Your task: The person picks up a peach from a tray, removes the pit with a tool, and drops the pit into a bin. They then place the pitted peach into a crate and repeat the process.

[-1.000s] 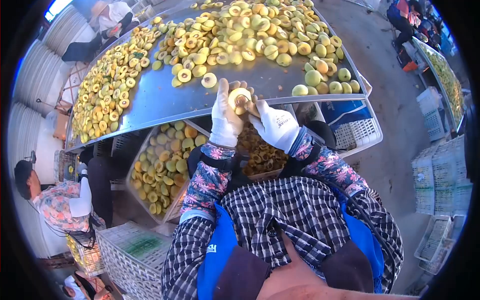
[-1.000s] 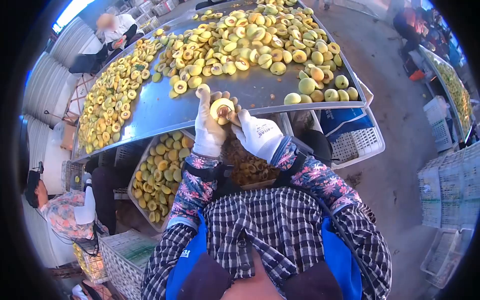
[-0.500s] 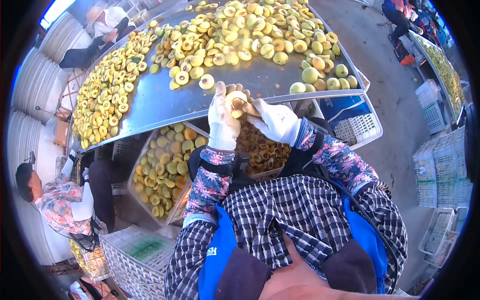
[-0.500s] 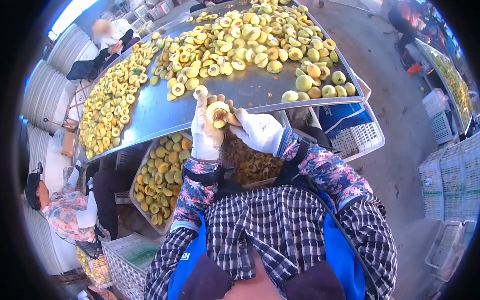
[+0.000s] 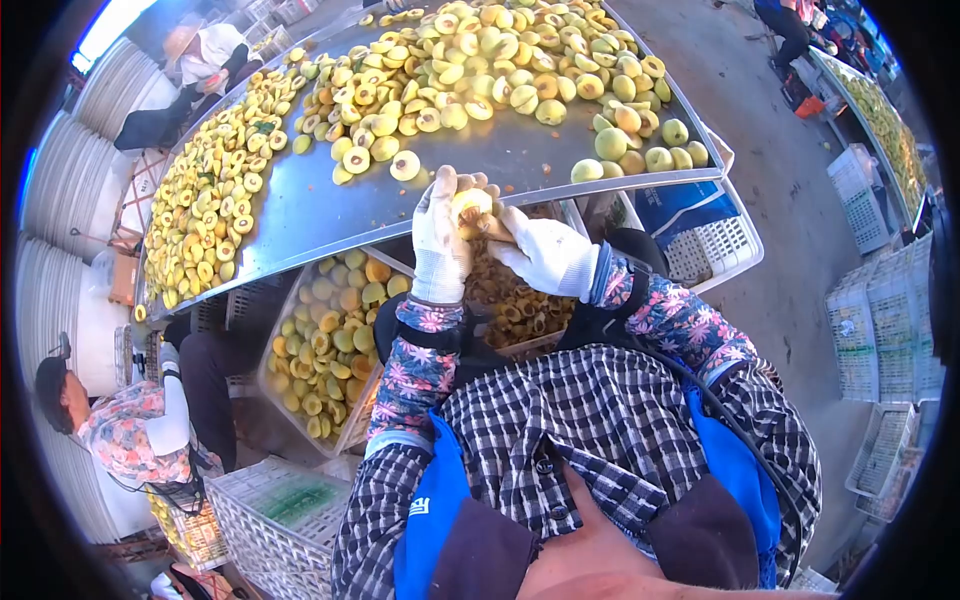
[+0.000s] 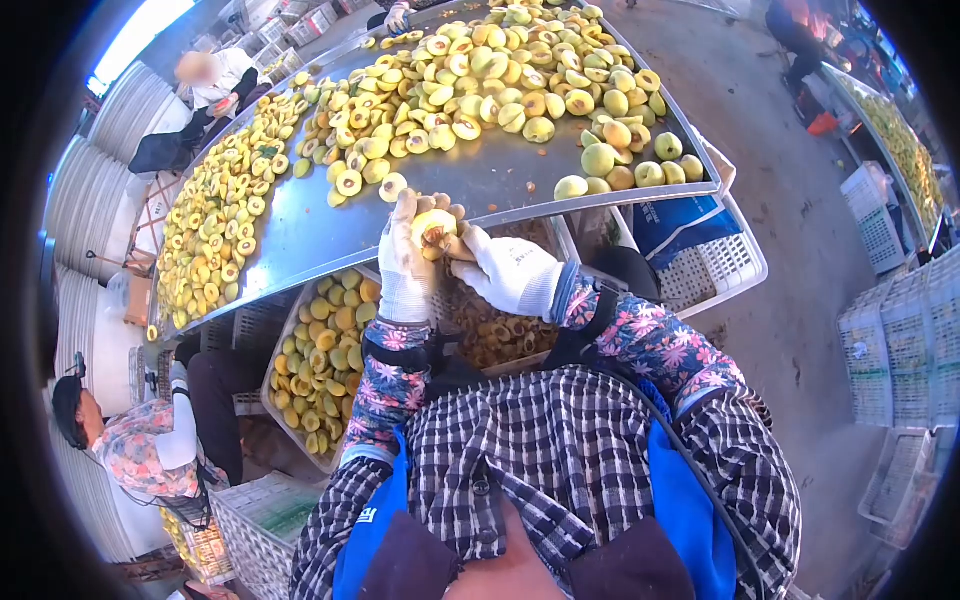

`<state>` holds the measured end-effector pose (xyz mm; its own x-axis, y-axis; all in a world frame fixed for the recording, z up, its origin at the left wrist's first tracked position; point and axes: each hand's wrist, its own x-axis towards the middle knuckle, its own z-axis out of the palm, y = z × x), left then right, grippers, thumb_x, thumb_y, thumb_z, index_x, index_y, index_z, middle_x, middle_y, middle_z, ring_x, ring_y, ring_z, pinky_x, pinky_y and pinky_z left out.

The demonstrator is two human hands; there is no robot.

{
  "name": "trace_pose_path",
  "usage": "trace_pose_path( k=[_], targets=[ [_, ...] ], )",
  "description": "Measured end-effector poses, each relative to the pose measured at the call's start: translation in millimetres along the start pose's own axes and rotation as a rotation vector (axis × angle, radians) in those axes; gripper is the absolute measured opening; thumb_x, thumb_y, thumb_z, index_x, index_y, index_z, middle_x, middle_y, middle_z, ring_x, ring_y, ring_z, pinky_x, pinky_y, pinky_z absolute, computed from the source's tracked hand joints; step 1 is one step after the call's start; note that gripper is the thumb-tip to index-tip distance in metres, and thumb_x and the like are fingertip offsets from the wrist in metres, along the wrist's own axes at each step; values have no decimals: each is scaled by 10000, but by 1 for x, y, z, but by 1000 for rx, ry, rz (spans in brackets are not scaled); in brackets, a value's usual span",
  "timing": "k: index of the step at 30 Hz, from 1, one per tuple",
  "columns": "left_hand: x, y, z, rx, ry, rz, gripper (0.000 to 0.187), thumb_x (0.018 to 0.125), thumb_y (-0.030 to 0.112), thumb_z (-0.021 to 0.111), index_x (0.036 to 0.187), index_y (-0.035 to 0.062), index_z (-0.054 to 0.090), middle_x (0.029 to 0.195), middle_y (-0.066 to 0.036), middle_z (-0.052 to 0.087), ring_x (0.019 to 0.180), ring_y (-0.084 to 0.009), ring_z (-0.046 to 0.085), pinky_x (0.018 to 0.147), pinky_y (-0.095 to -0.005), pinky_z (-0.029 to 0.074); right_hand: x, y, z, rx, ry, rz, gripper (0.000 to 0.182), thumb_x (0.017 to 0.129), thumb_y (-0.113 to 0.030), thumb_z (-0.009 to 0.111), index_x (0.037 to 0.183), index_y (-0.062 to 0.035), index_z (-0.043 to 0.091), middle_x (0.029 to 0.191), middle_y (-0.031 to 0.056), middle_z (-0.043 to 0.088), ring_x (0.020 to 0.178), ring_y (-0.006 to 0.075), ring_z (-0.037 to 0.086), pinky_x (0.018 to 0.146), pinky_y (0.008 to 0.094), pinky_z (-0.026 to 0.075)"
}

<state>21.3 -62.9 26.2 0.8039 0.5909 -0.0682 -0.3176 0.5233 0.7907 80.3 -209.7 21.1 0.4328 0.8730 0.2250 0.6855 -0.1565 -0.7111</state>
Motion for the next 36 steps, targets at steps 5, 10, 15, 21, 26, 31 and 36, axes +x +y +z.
trace_pose_path(
  k=[5, 10, 15, 21, 26, 31, 36],
  targets=[
    [-3, 1, -2, -32, -86, -16, 403, 935, 391, 542, 917, -12, 539, 889, -154, 622, 807, -302, 651, 688, -398, 558, -2, -17, -12, 978, -336, 469, 403, 976, -381, 466, 1197, -45, 443, 597, -11, 435, 411, 66, 375, 367, 194, 297],
    [-1, 4, -8, -316, -78, -285, 350, 915, 388, 575, 876, 42, 537, 886, -144, 617, 793, -342, 650, 656, -457, 561, -2, -16, -6, 1263, -456, 576, 326, 938, -438, 531, 1002, -119, 506, 589, -32, 408, 389, 62, 332, 346, 209, 248],
    [-3, -3, -15, -352, -31, -192, 354, 896, 407, 604, 918, 61, 540, 879, -113, 620, 787, -306, 651, 641, -412, 570, 5, -6, 9, 1676, -594, 613, 350, 963, -451, 461, 941, -107, 522, 520, -66, 302, 330, 50, 236, 305, 219, 176],
    [-5, 0, -53, 424, 40, 145, 236, 878, 232, 670, 799, 10, 688, 761, -36, 682, 657, -57, 588, 564, -214, 465, 1, 8, 43, 1847, -684, 667, 339, 958, -396, 481, 1022, -65, 515, 542, -54, 293, 337, 56, 238, 303, 207, 197],
    [-7, 54, -138, 501, 322, 208, 293, 874, 282, 665, 901, -9, 683, 798, -34, 675, 668, -71, 581, 625, -223, 471, -6, 4, 38, 1564, -571, 744, 350, 947, -400, 499, 1015, -58, 522, 555, -30, 337, 352, 74, 271, 318, 218, 226],
    [10, 47, -311, 1073, 510, 113, 325, 834, 330, 646, 991, 47, 671, 900, -80, 664, 777, -172, 596, 732, -281, 470, -20, 18, 42, 1091, -484, 894, 311, 966, -390, 480, 980, -82, 517, 578, -22, 381, 392, 69, 296, 361, 214, 226],
    [70, -44, -405, 1069, 672, -105, 646, 780, 312, 582, 1304, -17, 399, 1383, -280, 379, 1260, -407, 399, 1027, -406, 369, -26, 27, 63, 1036, -479, 941, 256, 967, -335, 482, 996, -83, 513, 597, -24, 386, 411, 68, 294, 368, 221, 238]
  ],
)
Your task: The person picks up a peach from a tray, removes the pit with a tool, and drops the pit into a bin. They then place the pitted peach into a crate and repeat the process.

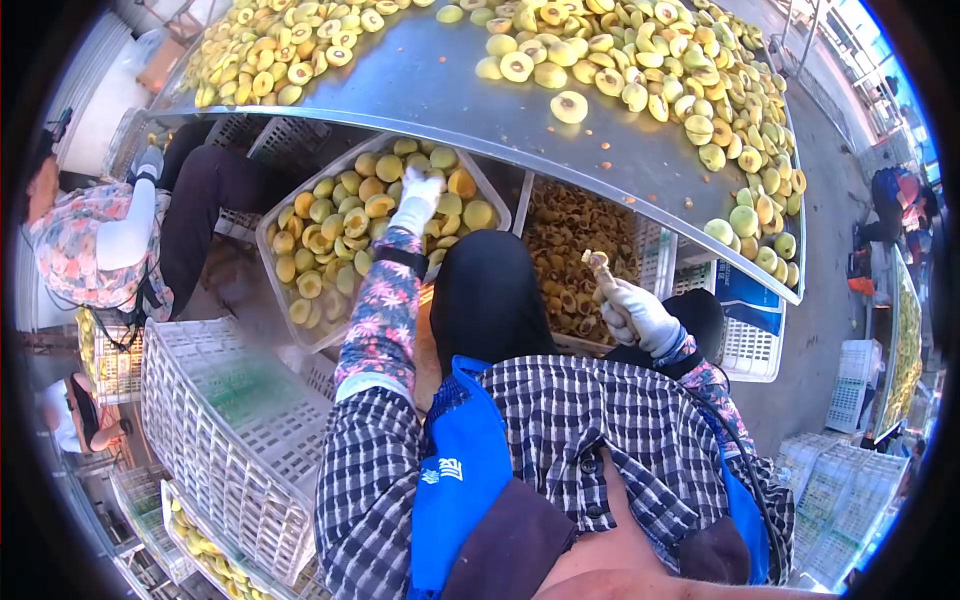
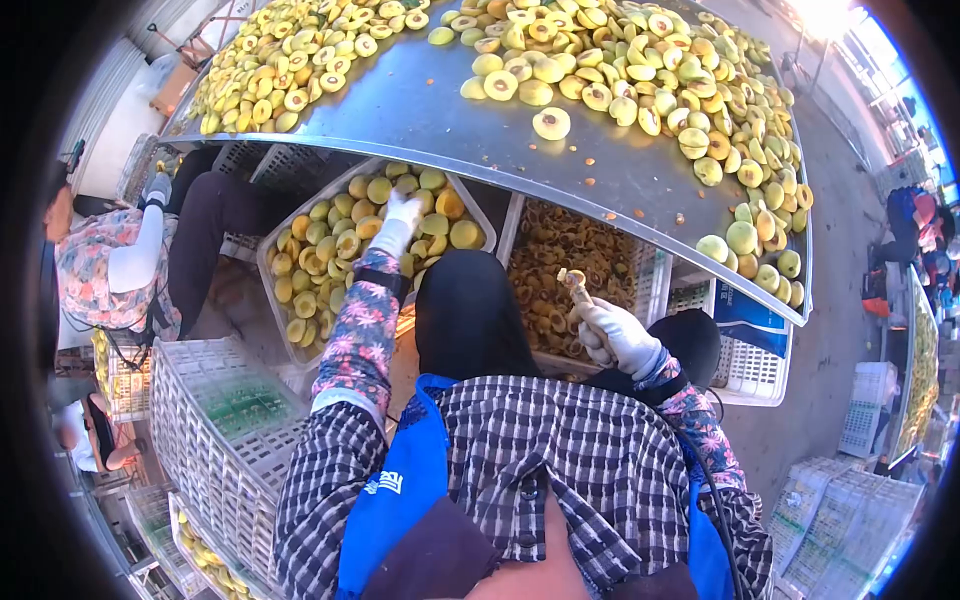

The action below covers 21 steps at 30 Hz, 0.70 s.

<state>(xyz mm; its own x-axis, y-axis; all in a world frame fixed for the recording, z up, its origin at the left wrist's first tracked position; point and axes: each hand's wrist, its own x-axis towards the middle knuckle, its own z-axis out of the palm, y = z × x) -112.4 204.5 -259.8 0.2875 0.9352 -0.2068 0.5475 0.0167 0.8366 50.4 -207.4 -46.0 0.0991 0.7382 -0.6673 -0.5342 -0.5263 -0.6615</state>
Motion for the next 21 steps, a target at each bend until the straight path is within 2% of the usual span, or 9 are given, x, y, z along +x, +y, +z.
trace_pose_path(
  k=[2, 4, 8, 10, 12, 14, 15, 20, 21],
  targets=[
    [-38, 49, -3, 411, -187, 240, 679, 785, 290, 586, 1363, 15, 361, 1391, -254, 356, 1268, -408, 368, 1056, -410, 338, 1, 0, 1, -5, -14, 12, 249, 967, -322, 479, 1006, -78, 511, 607, -21, 404, 413, 71, 314, 370, 218, 256],
    [-50, 50, 2, 647, -175, 561, 560, 806, 252, 561, 1327, 73, 457, 1304, -226, 473, 1180, -387, 464, 1010, -413, 385, 1, -1, 5, -36, 35, 66, 248, 966, -315, 480, 1019, -74, 510, 615, -13, 422, 414, 73, 332, 370, 212, 267],
    [-57, 63, -14, 566, -467, 537, 495, 798, 294, 615, 1265, 144, 544, 1251, -190, 529, 1140, -365, 502, 996, -406, 396, 0, 6, -1, -8, 73, 73, 240, 965, -305, 484, 1020, -71, 496, 619, -1, 430, 410, 82, 349, 361, 221, 280],
    [-58, 58, -14, 516, -273, 557, 436, 765, 280, 665, 1180, 158, 613, 1225, -164, 557, 1133, -367, 504, 989, -417, 405, 1, 5, 2, -24, 89, 97, 232, 965, -301, 486, 1014, -74, 494, 614, -2, 427, 409, 85, 348, 360, 222, 281],
    [-60, 58, -5, 505, -250, 511, 499, 750, 281, 689, 1212, 131, 574, 1225, -168, 538, 1125, -380, 496, 981, -432, 406, 5, 9, 4, -36, 108, 116, 224, 965, -297, 487, 1008, -77, 491, 609, -2, 424, 408, 88, 348, 359, 222, 283],
    [-65, 62, 0, 583, -85, 547, 561, 728, 289, 720, 1227, 111, 536, 1221, -165, 517, 1111, -395, 489, 968, -455, 406, 9, 10, 3, -9, 61, 103, 205, 963, -289, 495, 1010, -90, 486, 601, -4, 421, 406, 93, 346, 360, 227, 289],
    [-60, 61, -1, 671, -150, 574, 587, 766, 371, 697, 1235, 85, 491, 1261, -174, 484, 1155, -397, 449, 951, -477, 407, 9, 8, 2, -15, 58, 105, 205, 963, -289, 495, 1010, -90, 486, 601, -4, 421, 406, 93, 346, 360, 227, 289],
    [-72, 34, -9, 636, -14, 789, 524, 830, 405, 604, 1179, 22, 526, 1255, -205, 487, 1127, -370, 489, 927, -458, 415, 10, 25, 11, -24, 7, 5, 188, 958, -282, 495, 1021, -104, 495, 633, 6, 433, 435, 97, 361, 368, 235, 288],
    [-75, 30, -16, 625, -24, 741, 548, 826, 426, 601, 1196, 29, 520, 1273, -209, 480, 1140, -367, 486, 936, -460, 411, 14, 33, 11, -75, 42, 6, 209, 958, -291, 493, 1044, -101, 498, 634, 8, 432, 435, 98, 358, 370, 234, 294]
  ],
)
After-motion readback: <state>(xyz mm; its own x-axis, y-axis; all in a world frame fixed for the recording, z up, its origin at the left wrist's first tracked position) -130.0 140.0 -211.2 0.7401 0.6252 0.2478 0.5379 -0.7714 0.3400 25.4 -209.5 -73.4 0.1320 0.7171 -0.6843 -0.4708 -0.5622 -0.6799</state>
